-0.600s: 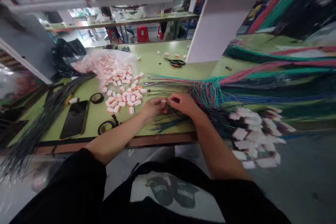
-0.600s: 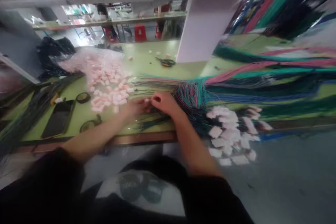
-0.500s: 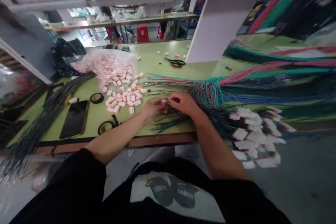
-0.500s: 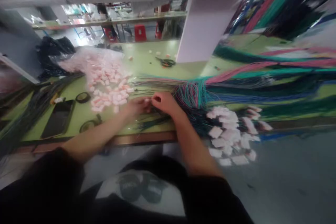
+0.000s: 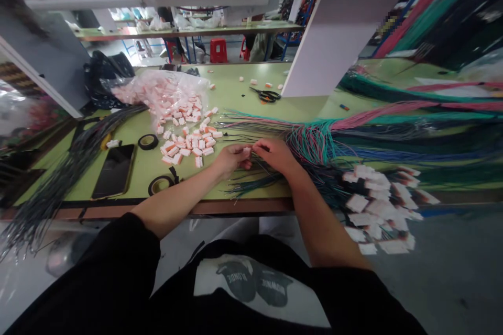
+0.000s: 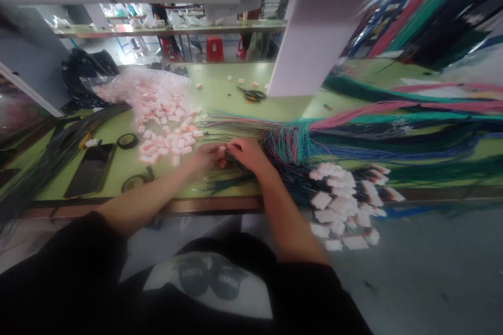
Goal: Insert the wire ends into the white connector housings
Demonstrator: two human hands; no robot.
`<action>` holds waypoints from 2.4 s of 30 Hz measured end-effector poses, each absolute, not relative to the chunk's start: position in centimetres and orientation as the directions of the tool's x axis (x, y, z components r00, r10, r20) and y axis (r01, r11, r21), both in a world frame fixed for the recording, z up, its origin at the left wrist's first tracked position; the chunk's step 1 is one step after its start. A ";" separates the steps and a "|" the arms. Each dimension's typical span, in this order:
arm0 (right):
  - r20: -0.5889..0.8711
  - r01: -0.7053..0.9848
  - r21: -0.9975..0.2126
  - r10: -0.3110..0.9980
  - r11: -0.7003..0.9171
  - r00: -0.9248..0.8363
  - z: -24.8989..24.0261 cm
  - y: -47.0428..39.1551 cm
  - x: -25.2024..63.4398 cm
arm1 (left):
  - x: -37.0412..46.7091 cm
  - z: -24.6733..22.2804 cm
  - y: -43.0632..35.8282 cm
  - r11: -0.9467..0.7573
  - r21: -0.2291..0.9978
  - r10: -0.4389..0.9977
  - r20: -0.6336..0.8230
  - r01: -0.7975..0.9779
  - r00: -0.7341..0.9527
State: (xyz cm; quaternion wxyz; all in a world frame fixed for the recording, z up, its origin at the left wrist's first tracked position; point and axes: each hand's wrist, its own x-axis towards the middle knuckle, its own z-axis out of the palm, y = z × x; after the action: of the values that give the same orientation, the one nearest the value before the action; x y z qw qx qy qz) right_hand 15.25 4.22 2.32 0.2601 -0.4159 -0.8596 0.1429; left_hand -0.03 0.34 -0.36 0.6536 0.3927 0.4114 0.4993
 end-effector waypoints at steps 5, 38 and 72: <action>0.339 0.596 -0.471 0.757 0.650 -0.558 2.7 4.0 15.5 | -0.3 -0.3 0.5 0.131 0.953 0.982 -0.088 -0.273 0.167; 0.201 0.939 -0.153 0.940 0.307 -0.275 4.1 0.9 16.1 | 7.2 3.3 0.4 -0.143 0.988 0.985 0.138 -0.050 -0.103; 0.339 0.360 -0.893 0.929 0.269 0.147 6.1 4.3 19.2 | 8.5 3.0 1.4 -0.190 0.981 0.981 0.191 -0.030 0.040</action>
State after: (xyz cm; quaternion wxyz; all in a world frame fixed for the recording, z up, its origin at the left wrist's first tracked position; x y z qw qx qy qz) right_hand 19.24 4.31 6.06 0.5292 -0.5416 -0.5953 0.2689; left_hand 8.47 1.41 3.05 0.4670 0.5497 0.4323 0.5412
